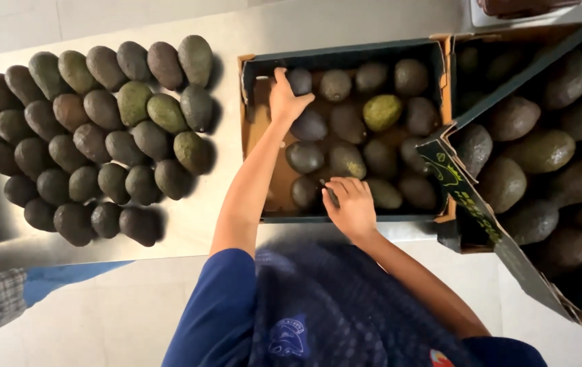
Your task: The person is sorting avocados on a table and placing them into cardboard boxes.
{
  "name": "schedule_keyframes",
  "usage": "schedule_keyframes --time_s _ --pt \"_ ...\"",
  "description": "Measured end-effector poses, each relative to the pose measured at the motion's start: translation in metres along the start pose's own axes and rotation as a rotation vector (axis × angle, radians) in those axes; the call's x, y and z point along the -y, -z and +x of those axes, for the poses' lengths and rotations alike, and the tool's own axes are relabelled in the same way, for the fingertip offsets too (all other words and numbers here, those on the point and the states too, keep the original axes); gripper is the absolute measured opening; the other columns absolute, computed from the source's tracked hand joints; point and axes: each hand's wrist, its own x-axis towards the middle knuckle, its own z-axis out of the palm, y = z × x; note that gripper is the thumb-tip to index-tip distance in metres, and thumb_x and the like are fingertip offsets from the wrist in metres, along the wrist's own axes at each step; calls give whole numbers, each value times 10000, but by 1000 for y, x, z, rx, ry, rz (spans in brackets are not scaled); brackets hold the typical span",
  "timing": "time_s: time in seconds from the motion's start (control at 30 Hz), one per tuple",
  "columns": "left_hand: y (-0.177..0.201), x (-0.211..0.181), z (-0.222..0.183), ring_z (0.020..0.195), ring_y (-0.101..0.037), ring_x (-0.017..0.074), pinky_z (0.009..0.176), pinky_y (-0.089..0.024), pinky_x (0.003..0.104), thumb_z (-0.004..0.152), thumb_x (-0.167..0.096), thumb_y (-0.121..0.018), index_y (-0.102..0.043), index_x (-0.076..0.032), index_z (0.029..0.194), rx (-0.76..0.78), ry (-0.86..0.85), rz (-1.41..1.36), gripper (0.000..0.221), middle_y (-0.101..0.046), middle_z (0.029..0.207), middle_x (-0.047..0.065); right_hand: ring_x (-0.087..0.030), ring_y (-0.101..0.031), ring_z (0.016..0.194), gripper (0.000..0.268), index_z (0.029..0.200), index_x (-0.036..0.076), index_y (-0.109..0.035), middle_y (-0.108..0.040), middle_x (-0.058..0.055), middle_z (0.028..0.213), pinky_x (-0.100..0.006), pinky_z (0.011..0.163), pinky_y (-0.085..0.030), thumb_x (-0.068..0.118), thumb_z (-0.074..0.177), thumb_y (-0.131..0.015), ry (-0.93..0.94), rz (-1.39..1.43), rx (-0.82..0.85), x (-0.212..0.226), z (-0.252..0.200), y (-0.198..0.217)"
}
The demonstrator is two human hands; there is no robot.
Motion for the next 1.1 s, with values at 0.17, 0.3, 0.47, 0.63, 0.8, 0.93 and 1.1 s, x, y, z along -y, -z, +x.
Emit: schedule_keyframes --time_s 0.17,0.3,0.47,0.63,0.8,0.93,1.1 --pt "62 -37 -16 1089 -674 369 901 -555 443 659 -315 -929 -416 -69 1333 -9 130 -287 882 -666 1180 190 -314 -661 1013 169 1015 61 -722 -723 -93 1082 -440 876 -513 167 890 -768 -36 -20 -48 5 -3 -4" --pt "111 -54 -32 993 -691 243 769 -616 422 728 -273 -880 -537 -56 1261 153 374 -972 670 -673 1139 129 -327 -674 1004 182 1015 63 -720 -724 -103 1081 -443 882 -534 172 885 -786 -86 -65 -143 13 -4 -7" --pt "146 -44 -72 945 -686 234 761 -614 423 858 -259 -791 -543 -38 1288 444 442 -1426 543 -671 1117 131 -354 -676 967 224 1034 47 -711 -728 -126 1065 -448 855 -541 190 888 -802 -146 -63 -190 25 -1 -7" --pt "171 -30 -132 932 -696 250 751 -597 379 915 -274 -727 -542 -2 1311 559 366 -1437 515 -701 1136 185 -369 -677 922 221 1039 52 -709 -728 -140 1029 -447 822 -546 180 886 -804 -205 -141 -279 33 -8 -20" --pt "156 40 -186 1133 -676 214 974 -569 344 889 -159 -774 -504 53 1457 486 75 -1198 664 -661 1287 146 -351 -705 922 158 1001 72 -738 -737 -132 989 -431 828 -561 159 879 -791 -395 -18 -369 82 -9 -52" --pt "190 41 -206 993 -701 238 818 -610 380 860 -160 -756 -542 50 1399 608 120 -1200 618 -674 1195 167 -353 -694 957 136 969 62 -719 -739 -123 999 -432 863 -542 131 867 -777 -355 -39 -415 118 -7 -87" --pt "203 80 -217 793 -705 306 665 -586 373 865 -299 -652 -558 47 1340 657 399 -1351 596 -722 1068 275 -314 -659 915 128 926 61 -682 -705 -97 973 -428 839 -511 127 857 -767 -306 -211 -530 135 -5 -95"
